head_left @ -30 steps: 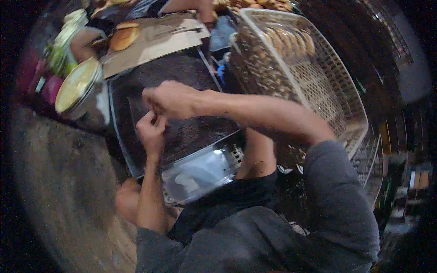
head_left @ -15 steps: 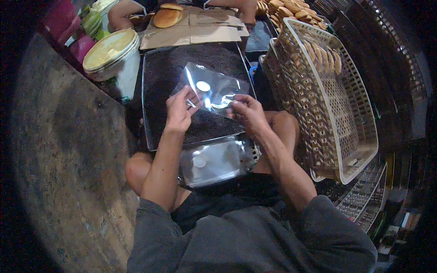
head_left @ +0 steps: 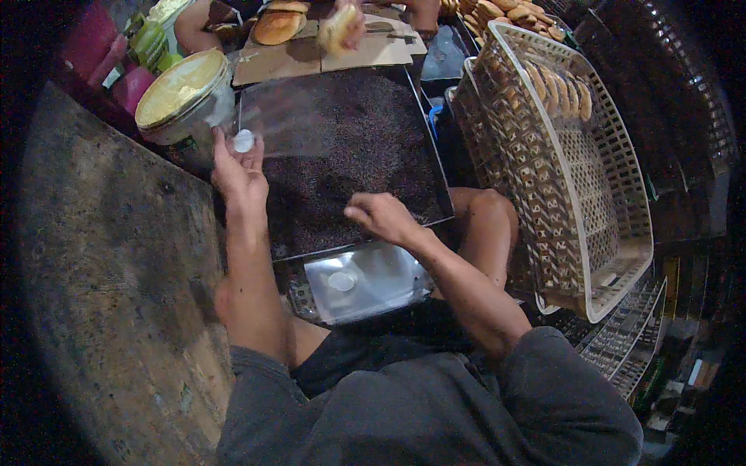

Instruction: The person sits on the floor and repeatedly places round buns into clear plastic bags. They pick up a bun, insert it into a bag, and place the packaged bun into a white plastic basket. The process is repeated continuously with a steady supply of buns and bags.

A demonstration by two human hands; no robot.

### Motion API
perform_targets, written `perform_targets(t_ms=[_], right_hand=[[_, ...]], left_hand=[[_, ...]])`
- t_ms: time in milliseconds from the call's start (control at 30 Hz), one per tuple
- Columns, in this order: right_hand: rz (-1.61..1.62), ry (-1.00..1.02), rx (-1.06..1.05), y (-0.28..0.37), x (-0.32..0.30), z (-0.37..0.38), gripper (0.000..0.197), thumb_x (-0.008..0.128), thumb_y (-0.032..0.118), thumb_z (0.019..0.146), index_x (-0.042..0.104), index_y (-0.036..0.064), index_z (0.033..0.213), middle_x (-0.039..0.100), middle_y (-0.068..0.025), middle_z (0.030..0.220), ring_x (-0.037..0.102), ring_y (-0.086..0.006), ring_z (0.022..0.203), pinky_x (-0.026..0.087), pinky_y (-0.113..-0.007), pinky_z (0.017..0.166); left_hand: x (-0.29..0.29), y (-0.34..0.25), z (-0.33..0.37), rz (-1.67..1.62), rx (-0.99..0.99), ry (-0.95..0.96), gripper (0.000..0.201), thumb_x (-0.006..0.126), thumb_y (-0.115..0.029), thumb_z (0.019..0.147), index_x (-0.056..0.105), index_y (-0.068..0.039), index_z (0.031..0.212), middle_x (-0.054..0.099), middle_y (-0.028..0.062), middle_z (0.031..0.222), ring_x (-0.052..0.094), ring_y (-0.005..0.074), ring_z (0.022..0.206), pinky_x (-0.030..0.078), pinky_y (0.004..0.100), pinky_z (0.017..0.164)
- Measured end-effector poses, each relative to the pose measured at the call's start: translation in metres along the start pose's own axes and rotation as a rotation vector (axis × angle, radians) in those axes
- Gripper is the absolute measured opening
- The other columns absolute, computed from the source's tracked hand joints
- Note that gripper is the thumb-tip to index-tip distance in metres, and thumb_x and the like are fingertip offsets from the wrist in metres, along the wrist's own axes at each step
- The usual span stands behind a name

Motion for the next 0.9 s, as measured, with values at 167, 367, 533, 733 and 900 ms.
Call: perform_targets(t_ms=[167,367,533,733,900], right_hand=[[-0.341,0.277,-0.052,-0.02,0.039,0.038,0.028,0.054,0.029,0.089,0.061,0.0079,0.106,0.064,-0.0173,0.096,0.061,-0.0369,0.093,0.049,-0.048,0.079],[-0.48,-0.012,-0.164,-0.019,0.0,0.102,0.027,0.054,0.029,0.089,0.06,0.0107,0.109,0.065,-0.018,0.092,0.063,-0.0373,0.087,0.053,-0.047,0.075],[-0.516,-0.235,0.0,0.011,-0.067,0.168,0.022,0.059,0.029,0.084,0.061,0.0076,0.09,0.065,-0.0178,0.079,0.063,-0.0377,0.078,0.05,-0.049,0.069],[-0.942,-0.254,-0.134,-0.031,-0.07,0.273,0.039,0.064,0.036,0.081,0.056,0.0209,0.116,0.057,-0.0112,0.113,0.052,-0.0323,0.109,0.04,-0.054,0.085],[-1.172,-0.12,-0.136,-0.061,-0.047,0.309,0.047,0.066,0.04,0.079,0.054,0.027,0.123,0.053,-0.0149,0.112,0.052,-0.0338,0.108,0.039,-0.054,0.089]], left_hand=[[-0.01,0.022,0.012,0.001,-0.243,0.214,0.038,0.06,-0.038,0.088,0.052,-0.008,0.11,0.057,0.0083,0.091,0.056,0.016,0.078,0.052,0.0409,0.082],[0.001,0.007,0.001,0.038,-0.182,0.222,0.039,0.057,-0.044,0.09,0.054,-0.009,0.107,0.057,0.0039,0.09,0.056,0.0148,0.07,0.05,0.033,0.073],[0.015,-0.035,-0.014,0.111,-0.045,0.246,0.046,0.052,-0.049,0.091,0.053,-0.008,0.11,0.061,0.0073,0.083,0.06,0.0162,0.063,0.05,0.0268,0.054],[0.0,-0.055,-0.005,0.294,0.166,0.181,0.065,0.041,-0.059,0.091,0.054,0.003,0.105,0.067,0.0179,0.082,0.06,0.0186,0.053,0.049,0.0297,0.046],[0.017,-0.062,-0.022,0.229,0.076,0.188,0.061,0.042,-0.055,0.092,0.057,0.004,0.101,0.067,0.0166,0.082,0.062,0.0207,0.058,0.053,0.0329,0.054]])
Point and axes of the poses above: each hand's wrist, its own z-axis towards the middle knuckle, its own x-axis out of the palm, y = z × x, the point moved 5 cm from there along z, towards the middle knuckle
